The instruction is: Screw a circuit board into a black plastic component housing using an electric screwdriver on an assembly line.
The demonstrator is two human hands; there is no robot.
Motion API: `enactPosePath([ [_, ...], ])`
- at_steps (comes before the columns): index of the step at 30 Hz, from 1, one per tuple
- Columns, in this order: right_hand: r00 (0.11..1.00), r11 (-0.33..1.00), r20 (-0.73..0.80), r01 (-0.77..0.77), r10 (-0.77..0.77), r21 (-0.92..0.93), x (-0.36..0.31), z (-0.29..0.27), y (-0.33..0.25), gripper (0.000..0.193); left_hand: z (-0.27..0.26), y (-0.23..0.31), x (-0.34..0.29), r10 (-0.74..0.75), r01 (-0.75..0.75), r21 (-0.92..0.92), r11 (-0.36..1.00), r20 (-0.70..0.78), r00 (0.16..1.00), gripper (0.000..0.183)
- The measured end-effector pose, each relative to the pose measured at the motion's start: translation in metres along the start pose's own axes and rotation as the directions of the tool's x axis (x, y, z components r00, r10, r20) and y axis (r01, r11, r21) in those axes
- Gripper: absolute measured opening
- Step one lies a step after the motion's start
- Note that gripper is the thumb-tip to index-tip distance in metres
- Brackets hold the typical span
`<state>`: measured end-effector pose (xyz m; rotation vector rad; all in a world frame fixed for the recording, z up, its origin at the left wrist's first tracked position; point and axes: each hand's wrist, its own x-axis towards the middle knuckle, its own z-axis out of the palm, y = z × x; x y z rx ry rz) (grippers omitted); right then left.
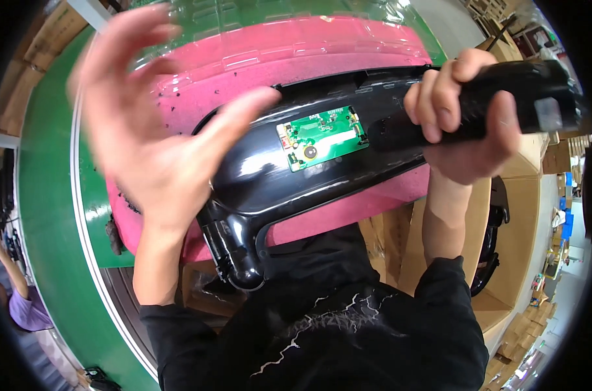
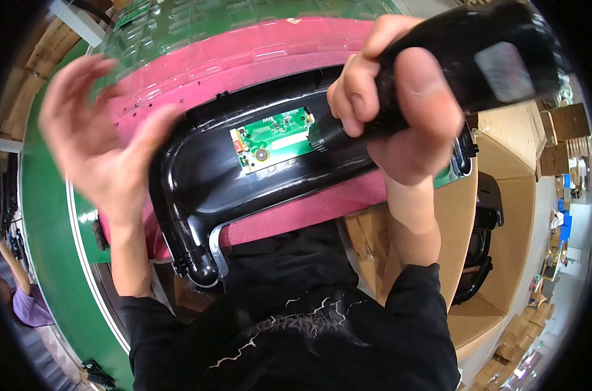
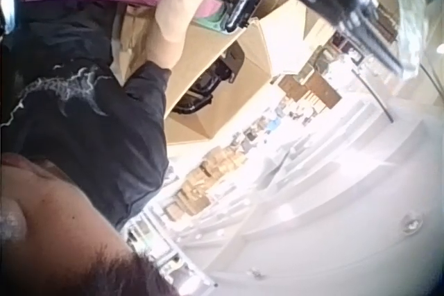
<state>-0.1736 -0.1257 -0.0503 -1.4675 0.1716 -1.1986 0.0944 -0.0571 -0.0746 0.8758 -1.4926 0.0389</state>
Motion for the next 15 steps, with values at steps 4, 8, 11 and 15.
enactPosePath([
  [4, 0.997, 0.989, -0.08, -0.013, 0.002, -0.144, 0.004, 0.001, 0.01, 0.04, -0.048, 0.014, 0.025, 0.287, -0.282, 0.059, 0.958, -0.115, 0.951, 0.077],
  [8, 0.996, 0.985, -0.09, -0.009, -0.007, -0.175, 0.016, -0.001, 0.013, 0.041, -0.042, 0.053, 0.018, 0.204, -0.209, -0.026, 0.978, -0.122, 0.971, 0.072],
  [11, 0.989, 0.978, -0.145, -0.03, -0.001, -0.208, 0.021, -0.008, 0.007, 0.041, -0.053, 0.049, 0.028, 0.177, -0.187, -0.104, 0.977, -0.095, 0.98, 0.068],
  [15, 0.992, 0.996, -0.127, -0.028, 0.018, -0.081, 0.021, 0.004, 0.015, 0.042, -0.061, 0.052, 0.036, 0.301, -0.302, -0.166, 0.939, -0.032, 0.953, 0.063],
])
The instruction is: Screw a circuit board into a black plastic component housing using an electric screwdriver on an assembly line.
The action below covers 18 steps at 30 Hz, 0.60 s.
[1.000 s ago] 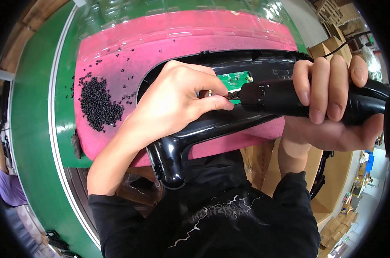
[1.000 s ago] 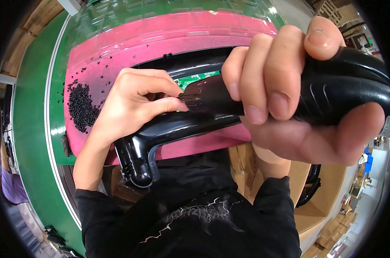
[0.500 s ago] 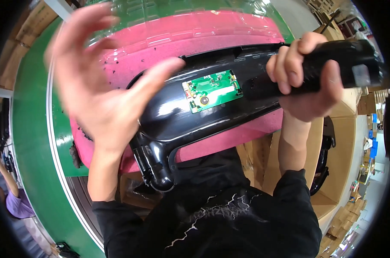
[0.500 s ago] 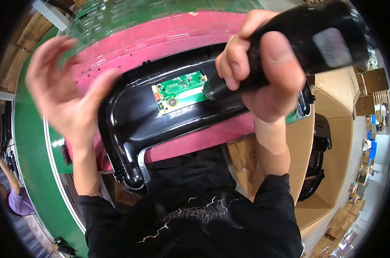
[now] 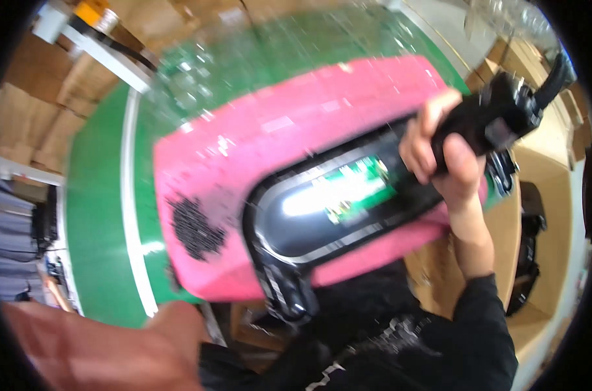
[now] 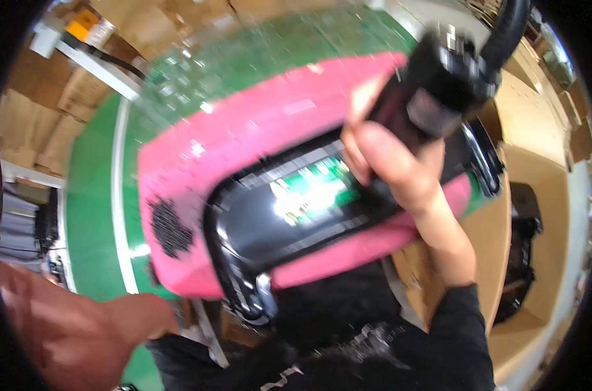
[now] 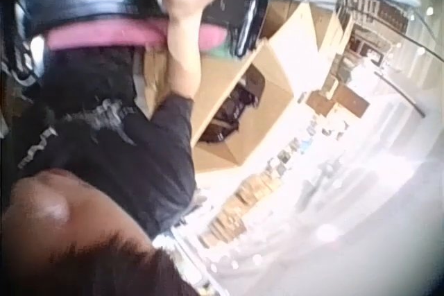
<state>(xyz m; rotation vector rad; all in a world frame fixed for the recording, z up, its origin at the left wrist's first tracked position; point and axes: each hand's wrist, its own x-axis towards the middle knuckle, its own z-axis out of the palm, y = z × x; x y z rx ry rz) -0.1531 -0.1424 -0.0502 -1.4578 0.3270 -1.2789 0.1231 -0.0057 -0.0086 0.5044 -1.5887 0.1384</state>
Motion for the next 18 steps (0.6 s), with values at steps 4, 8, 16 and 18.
enactPosePath([
  [4, 0.977, 0.98, 0.145, -0.17, 0.155, 0.099, -0.006, -0.012, 0.005, 0.042, -0.025, -0.008, 0.026, 0.317, -0.304, 0.126, 0.944, -0.098, 0.943, 0.058],
  [8, 0.988, 0.942, 0.109, -0.142, 0.113, 0.304, -0.024, -0.027, 0.016, 0.042, 0.013, -0.007, 0.071, 0.477, -0.429, 0.22, 0.876, -0.267, 0.837, 0.053],
  [16, 0.967, 0.991, 0.225, -0.128, 0.119, 0.026, -0.008, -0.012, 0.037, 0.033, 0.016, 0.003, 0.04, 0.102, -0.131, -0.049, 0.99, -0.386, 0.917, 0.043],
  [18, 0.969, 0.982, 0.221, -0.14, 0.11, 0.127, -0.008, -0.013, 0.029, 0.033, 0.01, 0.017, 0.043, 0.073, -0.115, -0.086, 0.99, -0.391, 0.918, 0.041],
])
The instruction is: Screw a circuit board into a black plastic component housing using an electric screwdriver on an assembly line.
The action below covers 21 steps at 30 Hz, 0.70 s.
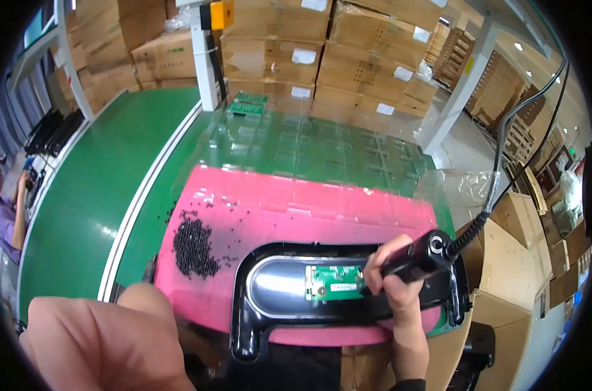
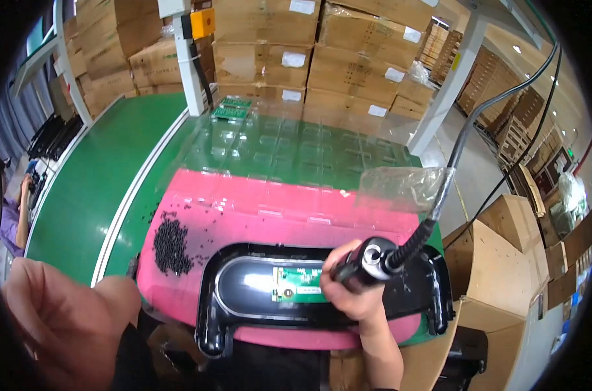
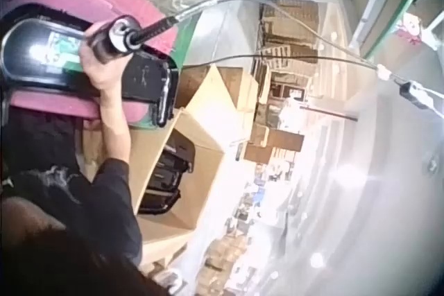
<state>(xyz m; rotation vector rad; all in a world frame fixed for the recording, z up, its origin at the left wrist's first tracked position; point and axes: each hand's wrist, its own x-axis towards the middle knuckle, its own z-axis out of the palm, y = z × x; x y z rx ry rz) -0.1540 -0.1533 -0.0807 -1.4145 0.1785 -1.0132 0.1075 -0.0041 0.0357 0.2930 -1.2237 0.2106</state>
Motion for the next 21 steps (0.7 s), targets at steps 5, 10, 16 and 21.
enactPosePath([
  [5, 0.994, 0.979, -0.009, -0.108, 0.111, 0.174, 0.015, -0.012, -0.012, 0.04, -0.005, 0.025, -0.015, -0.127, 0.127, -0.105, 0.986, 0.013, 0.992, 0.034],
  [10, 0.746, 0.896, -0.559, -0.114, 0.363, 0.429, 0.04, -0.05, -0.019, 0.015, -0.026, 0.056, -0.039, -0.488, 0.469, 0.137, 0.872, 0.21, 0.847, 0.005],
  [16, 0.791, 0.974, -0.591, -0.029, 0.16, 0.224, 0.033, -0.024, -0.044, 0.022, -0.064, 0.062, -0.125, -0.983, 0.396, 0.904, 0.162, 0.183, -0.017, 0.052],
  [21, 0.945, 0.845, 0.145, 0.326, -0.292, -0.424, 0.03, 0.063, -0.096, 0.031, -0.053, 0.096, -0.148, -0.869, 0.587, 0.787, -0.191, 0.142, -0.474, 0.053],
])
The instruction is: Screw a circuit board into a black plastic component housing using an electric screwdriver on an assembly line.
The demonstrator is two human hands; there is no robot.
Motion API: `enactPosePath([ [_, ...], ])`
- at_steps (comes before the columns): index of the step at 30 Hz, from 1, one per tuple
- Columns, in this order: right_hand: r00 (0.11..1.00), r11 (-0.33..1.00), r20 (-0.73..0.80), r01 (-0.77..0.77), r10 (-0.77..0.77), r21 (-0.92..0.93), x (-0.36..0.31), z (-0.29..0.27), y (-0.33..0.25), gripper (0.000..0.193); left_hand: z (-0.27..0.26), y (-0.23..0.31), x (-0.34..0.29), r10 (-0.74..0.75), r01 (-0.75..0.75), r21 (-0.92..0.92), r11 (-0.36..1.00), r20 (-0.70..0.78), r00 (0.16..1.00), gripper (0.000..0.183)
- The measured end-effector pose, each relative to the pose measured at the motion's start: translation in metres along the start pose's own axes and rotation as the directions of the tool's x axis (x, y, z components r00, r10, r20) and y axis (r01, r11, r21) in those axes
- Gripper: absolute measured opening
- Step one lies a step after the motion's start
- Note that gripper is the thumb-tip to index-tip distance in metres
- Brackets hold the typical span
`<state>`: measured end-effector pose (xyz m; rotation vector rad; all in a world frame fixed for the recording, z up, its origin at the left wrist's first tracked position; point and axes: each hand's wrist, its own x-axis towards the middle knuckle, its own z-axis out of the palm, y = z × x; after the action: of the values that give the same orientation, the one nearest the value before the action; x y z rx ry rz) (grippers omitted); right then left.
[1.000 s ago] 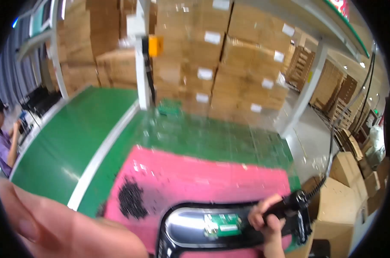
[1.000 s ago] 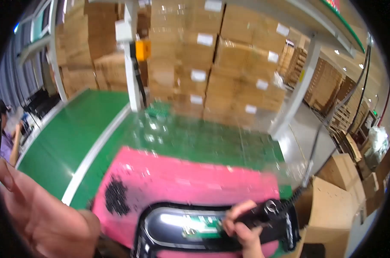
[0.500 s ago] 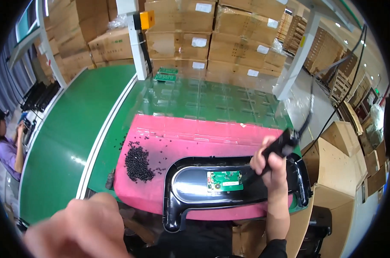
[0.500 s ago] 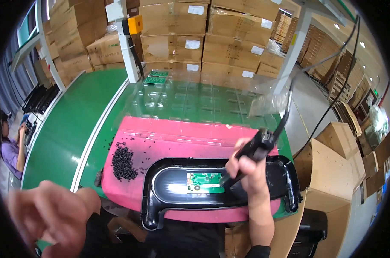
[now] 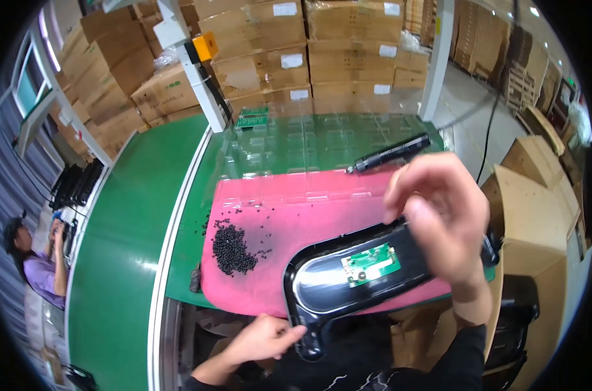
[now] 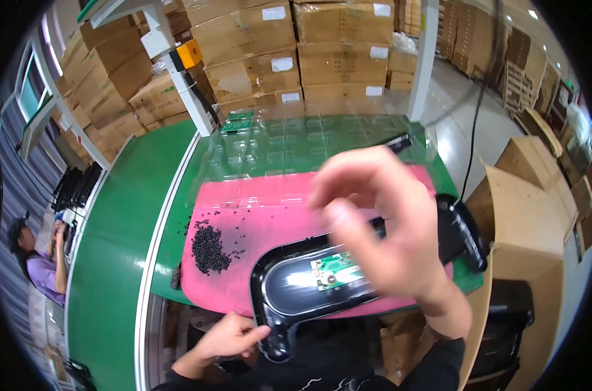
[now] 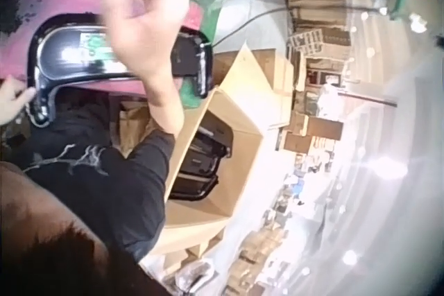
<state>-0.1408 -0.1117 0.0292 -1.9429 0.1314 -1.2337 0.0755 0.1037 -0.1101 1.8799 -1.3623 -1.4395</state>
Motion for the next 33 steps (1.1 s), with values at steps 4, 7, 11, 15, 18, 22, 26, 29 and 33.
enactPosePath([
  [4, 0.846, 0.624, 0.176, 0.498, -0.504, -0.603, 0.028, 0.044, -0.077, 0.009, 0.054, -0.031, 0.042, 0.354, -0.258, -0.539, 0.802, 0.08, 0.932, 0.032],
  [7, 0.935, 0.7, 0.231, 0.355, -0.269, -0.62, 0.051, 0.064, -0.103, 0.018, 0.09, -0.036, 0.034, 0.152, -0.042, -0.947, 0.319, 0.008, 0.988, 0.053],
  [11, 0.944, 0.655, 0.322, 0.197, 0.075, -0.73, 0.025, 0.028, -0.162, 0.031, 0.076, -0.047, 0.013, 0.246, -0.253, -0.964, 0.078, -0.227, 0.942, 0.07],
  [15, 0.947, 0.633, 0.256, 0.078, 0.196, -0.77, -0.061, -0.024, -0.201, 0.047, 0.01, -0.063, -0.028, 0.289, -0.52, -0.84, -0.153, -0.541, 0.79, 0.072],
  [18, 0.954, 0.375, 0.062, 0.175, -0.294, -0.91, -0.116, -0.023, -0.132, 0.019, -0.022, -0.088, -0.035, 0.086, -0.742, -0.62, -0.253, -0.779, 0.621, 0.066],
  [22, 0.941, 0.062, 0.236, 0.258, -0.243, -0.964, -0.138, -0.124, -0.093, 0.018, -0.063, -0.083, -0.017, 0.072, -0.986, -0.123, -0.117, -0.991, 0.115, 0.03],
  [26, 0.9, -0.038, -0.399, -0.411, -0.174, -0.911, -0.211, -0.242, -0.054, 0.014, -0.084, -0.023, -0.025, -0.036, -0.989, -0.113, 0.097, -0.993, 0.11, 0.041],
  [29, 0.584, -0.247, -0.812, -0.785, 0.01, -0.568, -0.307, -0.313, -0.044, 0.029, -0.172, -0.136, -0.02, 0.039, -0.955, -0.264, -0.132, -0.964, 0.262, 0.049],
  [33, 0.044, -0.621, -0.933, -0.734, 0.358, -0.273, -0.414, -0.338, -0.027, 0.061, -0.22, -0.187, 0.007, -0.215, -0.992, 0.001, -0.128, -0.976, 0.027, 0.038],
])
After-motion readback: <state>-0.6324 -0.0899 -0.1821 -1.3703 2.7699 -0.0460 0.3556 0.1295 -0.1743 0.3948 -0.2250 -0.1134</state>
